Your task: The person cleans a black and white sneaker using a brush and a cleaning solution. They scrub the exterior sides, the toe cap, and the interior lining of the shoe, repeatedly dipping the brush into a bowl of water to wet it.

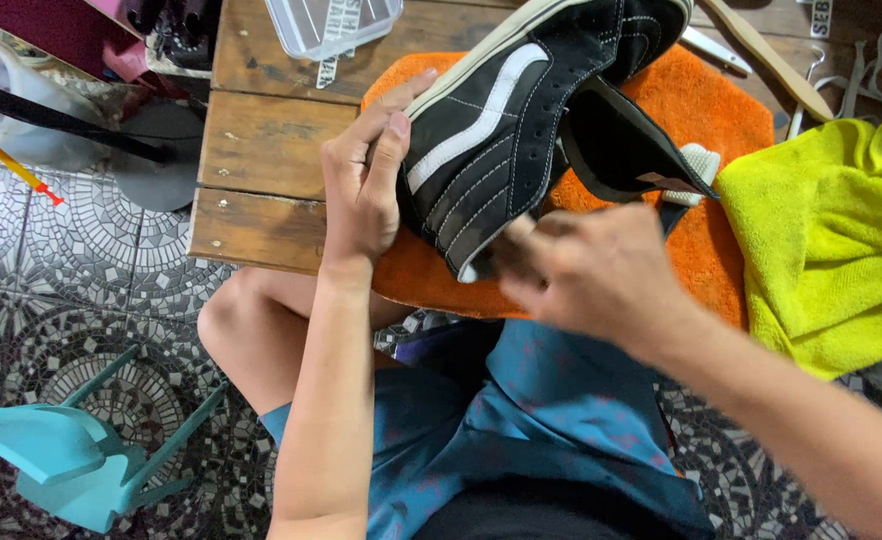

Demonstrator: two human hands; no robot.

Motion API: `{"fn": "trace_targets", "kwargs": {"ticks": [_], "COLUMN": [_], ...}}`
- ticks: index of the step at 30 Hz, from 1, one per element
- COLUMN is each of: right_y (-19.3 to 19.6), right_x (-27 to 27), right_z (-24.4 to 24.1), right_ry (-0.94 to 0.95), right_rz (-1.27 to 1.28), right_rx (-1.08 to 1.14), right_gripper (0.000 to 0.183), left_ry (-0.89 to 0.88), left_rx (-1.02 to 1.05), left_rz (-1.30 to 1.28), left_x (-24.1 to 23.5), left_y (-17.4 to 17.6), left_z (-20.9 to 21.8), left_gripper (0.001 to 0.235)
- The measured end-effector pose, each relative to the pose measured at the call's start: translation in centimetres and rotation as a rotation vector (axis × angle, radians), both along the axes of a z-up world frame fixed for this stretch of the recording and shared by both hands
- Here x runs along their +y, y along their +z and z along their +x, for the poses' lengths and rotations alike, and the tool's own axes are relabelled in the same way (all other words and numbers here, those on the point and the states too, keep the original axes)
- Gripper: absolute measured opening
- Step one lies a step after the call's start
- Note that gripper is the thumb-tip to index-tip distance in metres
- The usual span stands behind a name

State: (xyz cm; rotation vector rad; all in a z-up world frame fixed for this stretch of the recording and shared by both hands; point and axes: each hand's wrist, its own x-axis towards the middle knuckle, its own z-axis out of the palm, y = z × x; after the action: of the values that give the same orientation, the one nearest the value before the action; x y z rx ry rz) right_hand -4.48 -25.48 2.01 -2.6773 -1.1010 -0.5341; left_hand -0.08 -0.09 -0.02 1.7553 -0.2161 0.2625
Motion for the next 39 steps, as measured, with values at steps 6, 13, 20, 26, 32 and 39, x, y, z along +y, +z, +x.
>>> {"fn": "trace_targets", "kwargs": {"ticks": [6, 13, 20, 26, 32, 39], "right_y": [0.6, -0.6, 2.9, 5.5, 0.4, 3.0], "right_x": [-4.7, -2.1, 0.2, -1.1, 1.5, -2.2], "right_z": [3.0, 2.0, -4.3, -1.9, -1.6, -5.3], "right_ry": [-0.366, -0.372, -0.134, -0.101, -0.388, -0.167], "right_rz": [-0.417, -0.190, 0.009, 0.060, 0.207, 0.027], "right_rx": [0.032, -0.006, 0.594, 0.920, 0.519, 0.615], "right_gripper": [0.046, 0.016, 0.022, 0.040, 0.033, 0.049], "left_ry": [0.000, 0.002, 0.025, 0.018, 0.008, 0.023], "left_rx": [-0.075, -0.049, -0.085, -0.068, -0.082, -0.083], "left_rz": [0.027, 0.003, 0.042, 0.068, 0.029, 0.064], "left_x": [0.2, 0.1, 0.0, 0.2, 0.0, 0.1], "left_y": [0.1, 0.5, 0.3, 0.2, 0.2, 0.3], "left_z": [0.2, 0.1, 0.0, -0.2, 0.0, 0.0], "left_gripper": [0.042, 0.042, 0.041, 0.043, 0.043, 0.046]}}
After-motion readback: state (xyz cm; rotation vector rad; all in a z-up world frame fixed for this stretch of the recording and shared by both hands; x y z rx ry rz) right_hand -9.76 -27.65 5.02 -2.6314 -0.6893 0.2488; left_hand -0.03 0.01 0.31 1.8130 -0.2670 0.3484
